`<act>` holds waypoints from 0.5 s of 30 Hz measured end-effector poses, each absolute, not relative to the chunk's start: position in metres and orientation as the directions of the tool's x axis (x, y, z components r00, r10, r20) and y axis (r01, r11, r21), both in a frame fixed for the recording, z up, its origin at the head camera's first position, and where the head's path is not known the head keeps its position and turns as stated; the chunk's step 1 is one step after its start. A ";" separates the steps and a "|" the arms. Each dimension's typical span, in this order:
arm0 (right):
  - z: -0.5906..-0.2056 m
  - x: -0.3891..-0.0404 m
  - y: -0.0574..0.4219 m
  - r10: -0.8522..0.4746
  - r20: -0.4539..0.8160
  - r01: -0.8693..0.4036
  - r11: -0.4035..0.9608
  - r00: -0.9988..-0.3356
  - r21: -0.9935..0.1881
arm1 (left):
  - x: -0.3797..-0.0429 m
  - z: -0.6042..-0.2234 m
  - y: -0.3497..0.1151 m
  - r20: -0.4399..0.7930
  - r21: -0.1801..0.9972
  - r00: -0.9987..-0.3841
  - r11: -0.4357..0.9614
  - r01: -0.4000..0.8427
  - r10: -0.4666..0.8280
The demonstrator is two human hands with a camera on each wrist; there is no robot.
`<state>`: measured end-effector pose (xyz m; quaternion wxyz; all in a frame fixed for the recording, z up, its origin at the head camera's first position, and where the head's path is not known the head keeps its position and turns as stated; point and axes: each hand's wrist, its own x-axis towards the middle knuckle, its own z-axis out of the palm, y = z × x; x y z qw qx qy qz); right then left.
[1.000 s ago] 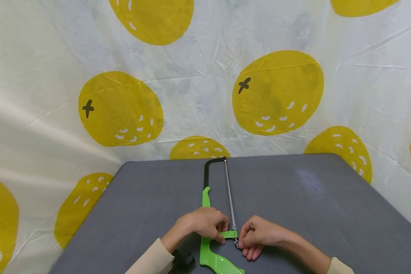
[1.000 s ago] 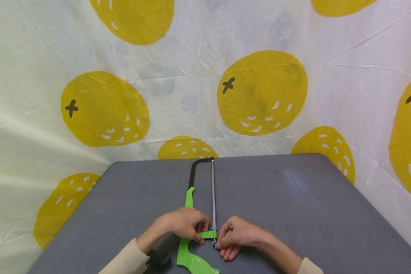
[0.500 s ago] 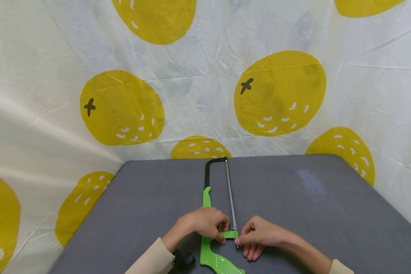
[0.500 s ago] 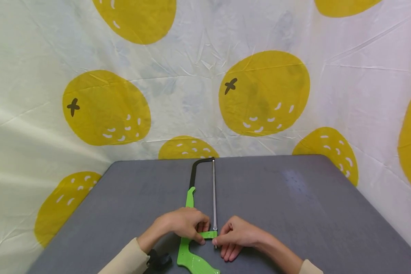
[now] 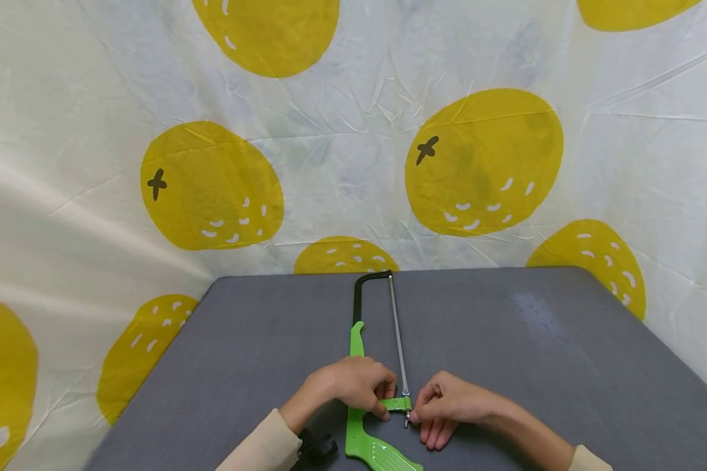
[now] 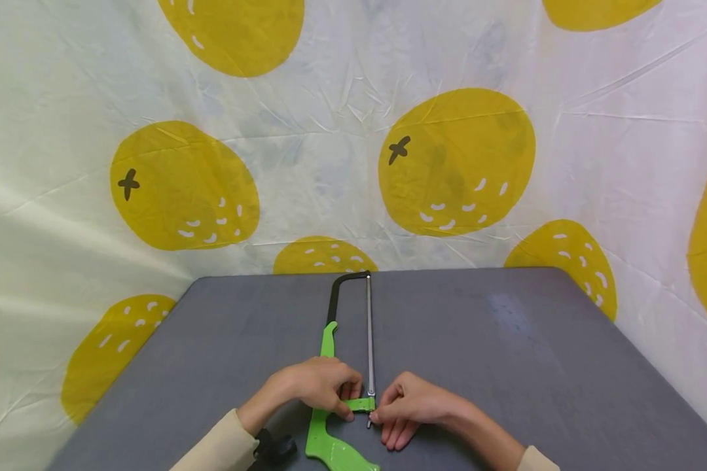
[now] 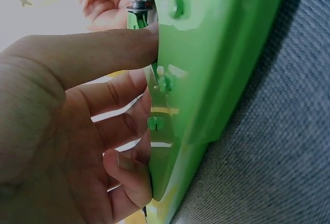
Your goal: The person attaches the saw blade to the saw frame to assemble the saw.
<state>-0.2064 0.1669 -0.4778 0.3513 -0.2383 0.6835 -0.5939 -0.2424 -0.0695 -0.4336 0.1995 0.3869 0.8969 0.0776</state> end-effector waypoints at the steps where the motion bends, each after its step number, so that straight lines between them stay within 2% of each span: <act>1: -0.478 -0.207 0.168 -0.748 -0.193 0.090 0.176 -0.635 -0.980 | -0.243 -0.434 -0.069 -0.299 0.293 -0.621 0.689 0.663 0.725; 10: -0.480 -0.207 0.172 -0.781 -0.167 0.091 0.141 -0.601 -0.986 | -0.242 -0.434 -0.068 -0.296 0.282 -0.607 0.674 0.683 0.738; 15: -0.480 -0.207 0.172 -0.779 -0.167 0.090 0.141 -0.605 -0.986 | -0.243 -0.434 -0.069 -0.272 0.281 -0.602 0.661 0.696 0.751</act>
